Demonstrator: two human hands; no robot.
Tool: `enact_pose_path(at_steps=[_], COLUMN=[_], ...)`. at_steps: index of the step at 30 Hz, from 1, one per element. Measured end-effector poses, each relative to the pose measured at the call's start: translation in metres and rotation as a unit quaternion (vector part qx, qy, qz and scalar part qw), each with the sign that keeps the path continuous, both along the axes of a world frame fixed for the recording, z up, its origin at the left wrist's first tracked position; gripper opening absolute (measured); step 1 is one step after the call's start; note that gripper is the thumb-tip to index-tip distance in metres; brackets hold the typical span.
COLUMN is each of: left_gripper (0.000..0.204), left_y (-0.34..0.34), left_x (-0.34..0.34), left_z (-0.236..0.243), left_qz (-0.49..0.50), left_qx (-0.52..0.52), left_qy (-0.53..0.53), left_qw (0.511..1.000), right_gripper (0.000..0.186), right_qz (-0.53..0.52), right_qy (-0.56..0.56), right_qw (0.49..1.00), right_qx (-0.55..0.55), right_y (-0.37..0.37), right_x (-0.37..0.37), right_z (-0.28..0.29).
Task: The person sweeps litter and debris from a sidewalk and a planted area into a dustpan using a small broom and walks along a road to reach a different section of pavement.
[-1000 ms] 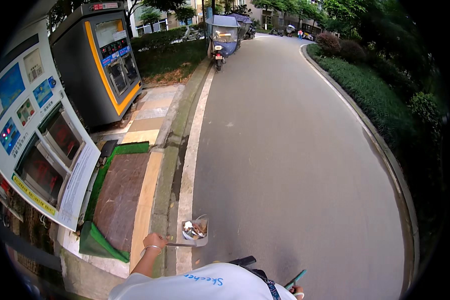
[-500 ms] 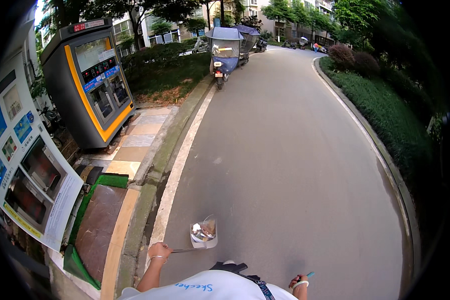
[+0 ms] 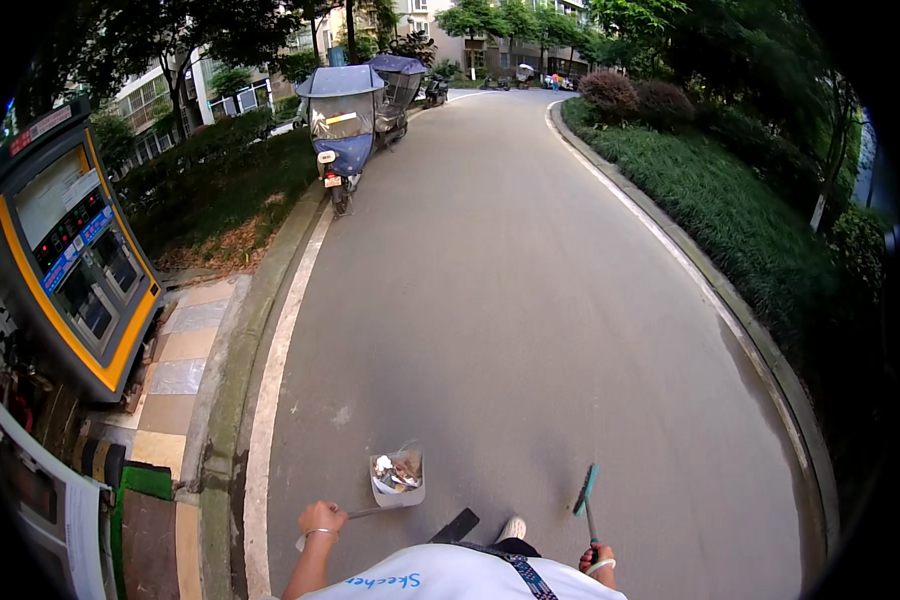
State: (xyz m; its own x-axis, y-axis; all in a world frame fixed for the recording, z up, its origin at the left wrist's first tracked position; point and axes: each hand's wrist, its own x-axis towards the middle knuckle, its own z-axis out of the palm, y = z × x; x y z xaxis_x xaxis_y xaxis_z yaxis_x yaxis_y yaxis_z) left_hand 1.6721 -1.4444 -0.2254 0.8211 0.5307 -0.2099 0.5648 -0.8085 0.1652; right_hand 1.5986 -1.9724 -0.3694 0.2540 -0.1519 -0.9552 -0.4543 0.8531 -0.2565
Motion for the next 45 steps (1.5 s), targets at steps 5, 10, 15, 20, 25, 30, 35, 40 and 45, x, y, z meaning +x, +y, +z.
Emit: enact_pose_path(at_steps=[5,10,15,20,25,30,35,40,45], left_gripper=[0.020,0.020,0.021,0.022,0.022,0.022,0.020,0.021,0.020], left_y=[-0.037,-0.065,-0.098,-0.121,-0.140,-0.168,-0.196,-0.233,-0.267], left_x=[0.152,0.278,0.395,0.542,0.703,0.856,0.986,1.116,1.236], left_z=[-0.009,-0.008,-0.010,-0.023,-0.033,-0.018,-0.042,-0.027,-0.017], left_qz=[0.034,0.086,0.114,0.083,0.037,0.004,0.048,0.065,0.114], left_qx=[-0.045,-0.012,-0.040,0.004,-0.001,0.027,0.002,0.034,-0.025], left_qy=[-0.016,-0.041,-0.061,-0.018,-0.027,-0.009,-0.028,-0.031,-0.055], left_qw=[0.998,0.995,0.991,0.996,0.999,1.000,0.998,0.997,0.992], right_gripper=[0.013,0.014,0.017,0.021,0.022,0.029,0.017,0.016,0.020], right_qz=[0.089,0.068,0.026,-0.169,-0.092,-0.140,-0.068,-0.077,0.005], right_qy=[0.071,0.055,0.024,-0.029,0.029,0.027,0.125,0.151,0.056], right_qw=[0.988,0.992,0.998,0.985,0.995,0.989,0.978,0.975,0.988], right_qx=[-0.107,-0.094,-0.046,0.030,-0.012,-0.049,-0.155,-0.147,-0.146], right_y=[-0.033,-0.068,-0.089,-0.114,-0.128,-0.179,-0.219,-0.256,-0.263], right_x=[0.151,0.345,0.522,0.668,0.773,0.868,1.011,1.187,1.367], right_z=[0.006,-0.016,-0.003,-0.020,-0.013,-0.022,-0.030,-0.037,-0.014])
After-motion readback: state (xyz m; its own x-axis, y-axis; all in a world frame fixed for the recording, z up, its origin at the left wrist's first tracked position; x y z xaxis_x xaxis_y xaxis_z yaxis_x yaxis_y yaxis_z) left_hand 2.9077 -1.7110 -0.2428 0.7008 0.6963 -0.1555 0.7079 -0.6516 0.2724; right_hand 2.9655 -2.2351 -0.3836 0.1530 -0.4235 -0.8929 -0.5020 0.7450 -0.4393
